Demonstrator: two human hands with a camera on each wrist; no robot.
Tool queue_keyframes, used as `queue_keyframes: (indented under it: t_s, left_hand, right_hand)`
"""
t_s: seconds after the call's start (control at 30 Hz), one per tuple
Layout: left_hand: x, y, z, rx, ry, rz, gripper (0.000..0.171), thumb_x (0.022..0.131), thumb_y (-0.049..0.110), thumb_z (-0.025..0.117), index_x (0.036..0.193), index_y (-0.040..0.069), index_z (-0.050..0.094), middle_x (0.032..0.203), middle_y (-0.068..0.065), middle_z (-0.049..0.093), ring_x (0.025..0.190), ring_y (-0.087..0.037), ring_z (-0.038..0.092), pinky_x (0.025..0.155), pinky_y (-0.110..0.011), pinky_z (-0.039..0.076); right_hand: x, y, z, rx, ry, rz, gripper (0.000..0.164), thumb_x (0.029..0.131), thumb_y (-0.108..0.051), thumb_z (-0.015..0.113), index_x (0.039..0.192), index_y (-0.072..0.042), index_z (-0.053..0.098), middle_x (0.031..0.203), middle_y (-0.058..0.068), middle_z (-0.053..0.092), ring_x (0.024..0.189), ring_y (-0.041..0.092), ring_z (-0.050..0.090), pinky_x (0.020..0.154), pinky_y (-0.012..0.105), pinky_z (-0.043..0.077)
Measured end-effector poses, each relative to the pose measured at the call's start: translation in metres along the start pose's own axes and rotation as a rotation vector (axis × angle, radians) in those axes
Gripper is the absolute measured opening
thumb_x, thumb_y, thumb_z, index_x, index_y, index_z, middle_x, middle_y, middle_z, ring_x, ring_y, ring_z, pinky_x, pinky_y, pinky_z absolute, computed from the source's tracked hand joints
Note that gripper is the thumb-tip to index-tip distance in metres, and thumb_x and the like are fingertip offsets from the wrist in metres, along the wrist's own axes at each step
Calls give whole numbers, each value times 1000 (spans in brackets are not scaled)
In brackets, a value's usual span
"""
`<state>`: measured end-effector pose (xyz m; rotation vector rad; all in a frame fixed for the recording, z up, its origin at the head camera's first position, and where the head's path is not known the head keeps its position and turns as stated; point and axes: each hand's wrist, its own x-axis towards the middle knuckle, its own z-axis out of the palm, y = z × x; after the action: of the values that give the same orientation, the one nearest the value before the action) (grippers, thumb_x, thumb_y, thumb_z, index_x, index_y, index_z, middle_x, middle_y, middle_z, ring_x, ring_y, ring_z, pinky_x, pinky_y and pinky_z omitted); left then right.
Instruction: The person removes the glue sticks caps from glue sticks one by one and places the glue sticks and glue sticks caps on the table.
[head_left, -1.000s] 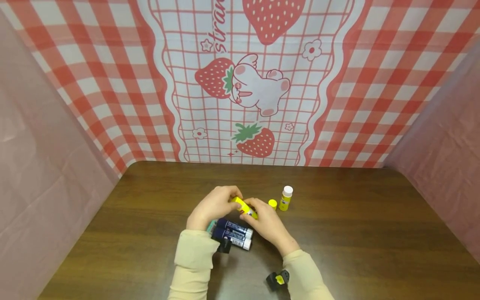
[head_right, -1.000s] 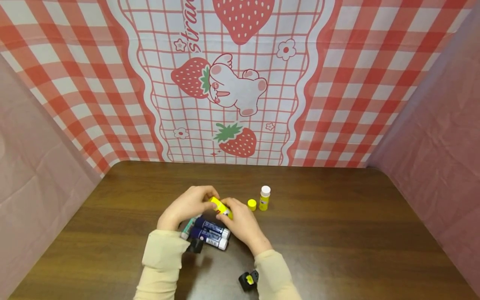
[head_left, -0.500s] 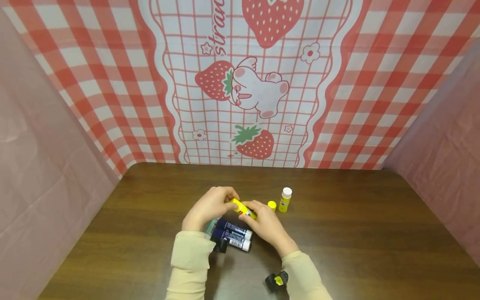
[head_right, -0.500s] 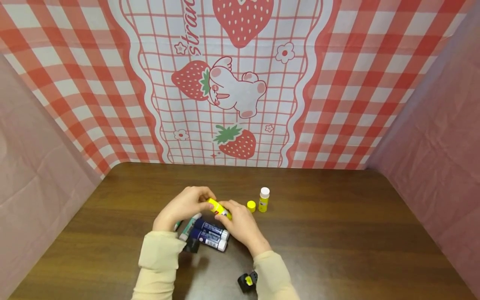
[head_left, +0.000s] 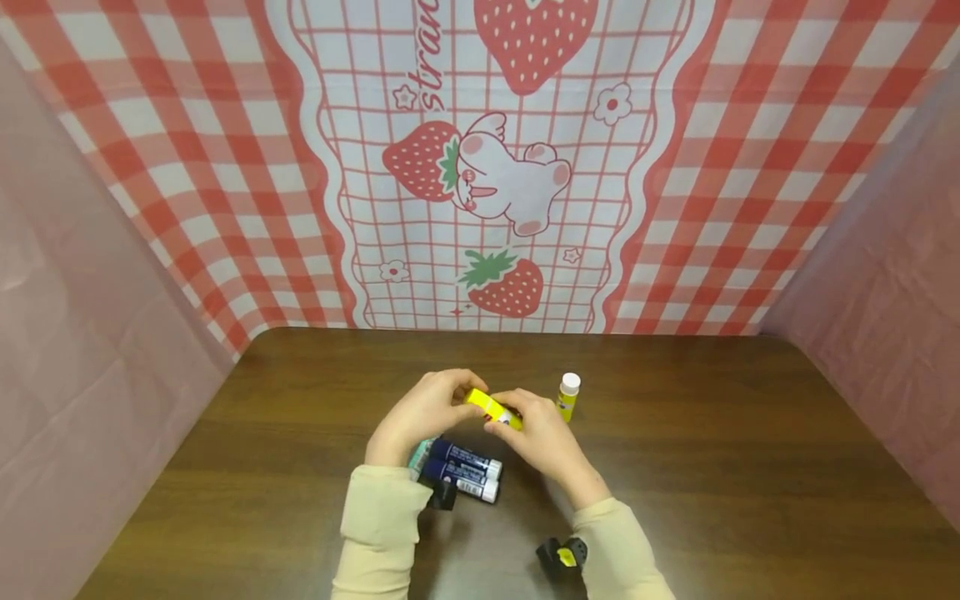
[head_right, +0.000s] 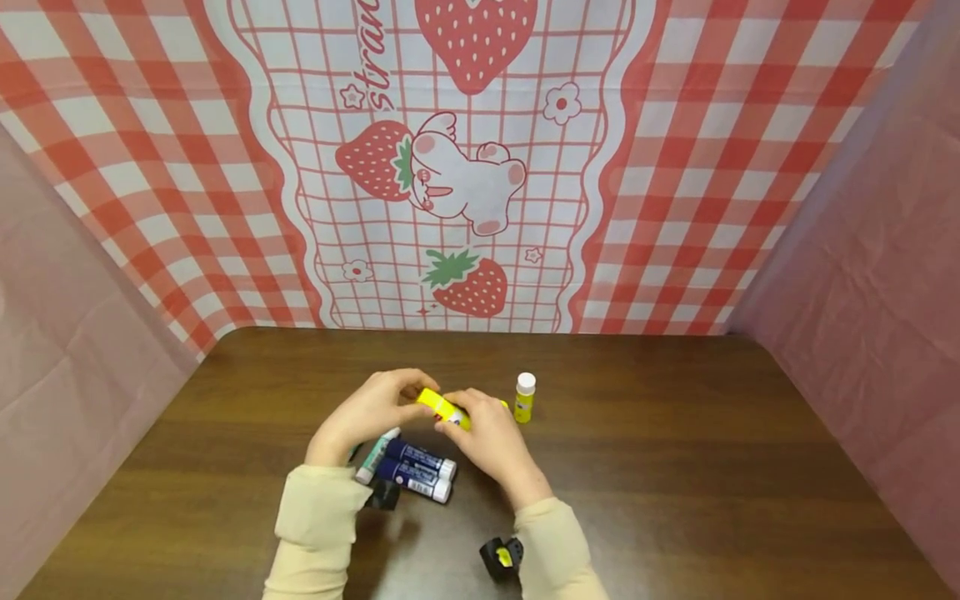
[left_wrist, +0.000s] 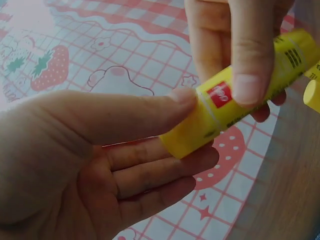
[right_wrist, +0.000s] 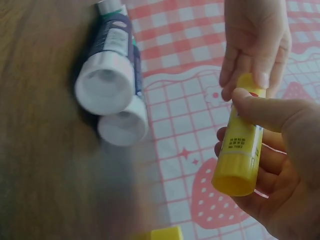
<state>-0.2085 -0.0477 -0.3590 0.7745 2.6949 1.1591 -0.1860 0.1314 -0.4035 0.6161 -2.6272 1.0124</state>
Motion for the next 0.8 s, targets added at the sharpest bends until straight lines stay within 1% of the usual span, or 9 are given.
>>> queue_keyframes:
  t_s: [0.1,0.2,0.3,0.4,0.53,0.67,0.73,0.8]
  left_hand:
    - [1,0,-1,-11,1,3,23,82,17,67,103,9,64,92,0,65,77,-11,58,68,-25,49]
    - [2,-3,-3,-36,-4,28,22,82,20,67,102,12,66,91,2,65,78,-11,58,68,-26,49]
    - [3,-9,-4,-81,-20,63,21,81,22,68,100,14,66,90,4,65,79,-9,59,69,-27,49]
    - [5,-14,-3,-129,-41,73,20,80,22,69,98,15,67,88,5,65,78,-8,60,69,-26,49]
    - [7,-17,-1,-174,-70,94,18,81,21,68,97,14,67,85,4,66,77,-12,61,69,-26,49]
    - [8,-19,0,-217,-101,102,18,81,20,68,97,13,68,85,1,67,80,-22,63,70,-27,49]
    - [7,-20,-1,-229,-111,96,18,81,20,68,97,13,68,85,1,67,81,-23,63,70,-27,49]
    - [7,-21,-1,-233,-113,90,17,81,21,68,97,14,68,85,2,67,80,-20,63,70,-27,49]
  right_hand:
    - [1,-3,-7,2,-24,15,33,75,-25,74,103,-8,67,95,2,67,74,9,57,67,25,48]
    - [2,-5,-14,17,-56,19,32,75,-25,74,101,-10,67,93,0,67,72,8,56,65,23,47]
    - [2,-6,-23,41,-114,24,28,76,-24,73,100,-11,67,89,-3,66,70,6,55,64,22,46]
    - [2,-7,-30,63,-177,36,26,77,-24,72,99,-12,67,83,-6,65,67,6,53,62,21,45]
    - [1,-6,-37,74,-235,38,27,78,-26,71,99,-11,66,78,-6,63,64,6,52,58,21,45]
    - [1,-5,-41,92,-285,49,28,78,-28,71,98,-9,66,76,-4,62,61,6,51,55,21,44]
    - [2,-6,-42,104,-310,47,27,79,-28,70,97,-8,66,74,-4,62,60,7,51,54,22,44]
    - [2,-7,-43,112,-325,49,27,79,-28,70,96,-8,66,74,-4,61,60,8,51,53,22,44]
